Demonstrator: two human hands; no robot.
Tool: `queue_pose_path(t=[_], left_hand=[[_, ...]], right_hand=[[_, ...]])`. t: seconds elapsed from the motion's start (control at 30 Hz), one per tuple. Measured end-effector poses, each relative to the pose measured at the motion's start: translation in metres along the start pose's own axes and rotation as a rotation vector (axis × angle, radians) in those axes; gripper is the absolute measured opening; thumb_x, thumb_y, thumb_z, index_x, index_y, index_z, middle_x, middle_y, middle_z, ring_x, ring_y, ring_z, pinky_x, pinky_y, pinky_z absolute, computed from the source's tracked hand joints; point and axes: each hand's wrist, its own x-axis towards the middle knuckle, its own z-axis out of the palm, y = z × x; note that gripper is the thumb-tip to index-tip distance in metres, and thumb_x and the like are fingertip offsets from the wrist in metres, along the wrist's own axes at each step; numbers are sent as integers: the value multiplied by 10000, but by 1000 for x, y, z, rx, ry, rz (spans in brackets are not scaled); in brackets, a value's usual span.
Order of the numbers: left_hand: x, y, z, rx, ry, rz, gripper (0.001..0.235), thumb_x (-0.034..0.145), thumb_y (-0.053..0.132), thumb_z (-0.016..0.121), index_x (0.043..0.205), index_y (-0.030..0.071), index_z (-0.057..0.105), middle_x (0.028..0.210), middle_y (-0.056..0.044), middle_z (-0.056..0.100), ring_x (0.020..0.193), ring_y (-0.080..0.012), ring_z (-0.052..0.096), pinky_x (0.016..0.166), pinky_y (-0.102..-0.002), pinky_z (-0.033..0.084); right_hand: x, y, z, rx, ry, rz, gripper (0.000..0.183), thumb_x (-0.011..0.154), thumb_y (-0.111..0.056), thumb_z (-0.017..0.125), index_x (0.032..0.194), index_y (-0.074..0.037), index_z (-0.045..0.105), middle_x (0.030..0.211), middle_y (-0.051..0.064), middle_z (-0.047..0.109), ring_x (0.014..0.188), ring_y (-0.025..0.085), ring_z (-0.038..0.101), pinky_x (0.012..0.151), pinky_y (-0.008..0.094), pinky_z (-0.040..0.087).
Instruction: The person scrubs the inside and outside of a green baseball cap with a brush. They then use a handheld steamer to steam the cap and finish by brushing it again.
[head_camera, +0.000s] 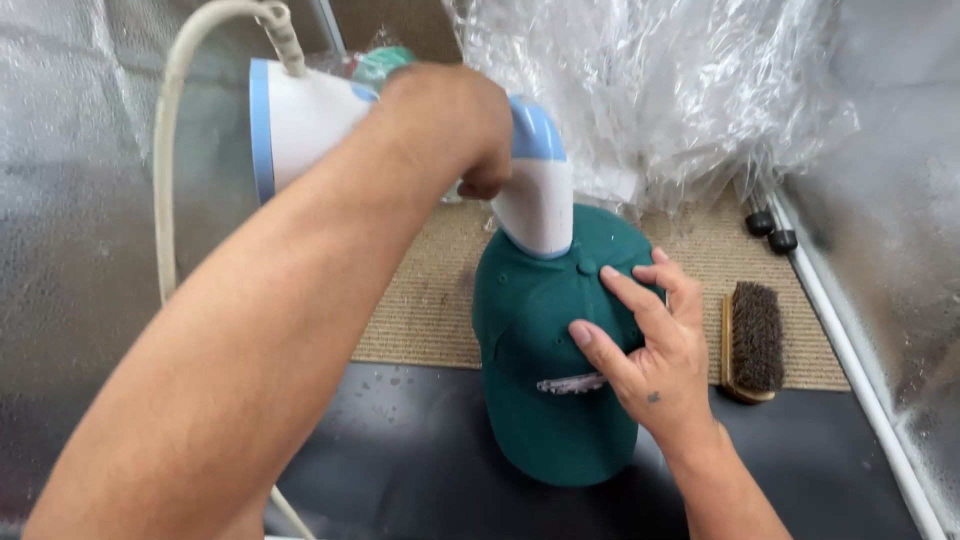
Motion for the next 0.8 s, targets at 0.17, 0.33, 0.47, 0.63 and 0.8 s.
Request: queue_pose_path(t=[0.17,0.33,0.47,0.63,0.8], left_hand=[[2,15,-6,7,42,57,398,781,185,701,1176,164,740,1163,-41,726,1052,-303,721,863,-436,568],[16,48,-18,14,58,135,442,847,242,692,1289,238,682,1266,23,691,1143,-247,689,923,-405,556],[48,86,-22,-16,123,181,488,885,404,735,1360,331,646,1432,71,610,1313,-175,586,1023,-346,484],[53,91,-29,-21,97,167,477,931,388,680,1394,298,610,1446,45,585,1329,-245,555,992,-413,523],[29,34,-18,103,24,127,557,856,395,801,1376,284,639,1439,-7,605,1324,-260,577,1044,-413,486]], right_hand=[[-5,4,3,-19,10,13,511,886,-344,771,1323,-103,660,1314,151,455,1460,489,428,1229,635,399],[-6,4,4,-24,16,42,512,880,-356,764,1317,-106,669,1303,144,456,1468,468,424,1235,614,398],[-7,2,3,-44,7,94,511,878,-347,759,1328,-120,670,1328,152,463,1467,441,424,1231,576,385],[-7,1,3,-86,7,140,509,882,-396,737,1317,-138,686,1343,149,466,1451,431,425,1199,576,401],[-5,3,3,-57,21,64,510,859,-346,771,1291,-88,694,1291,157,476,1438,463,459,1218,583,419]])
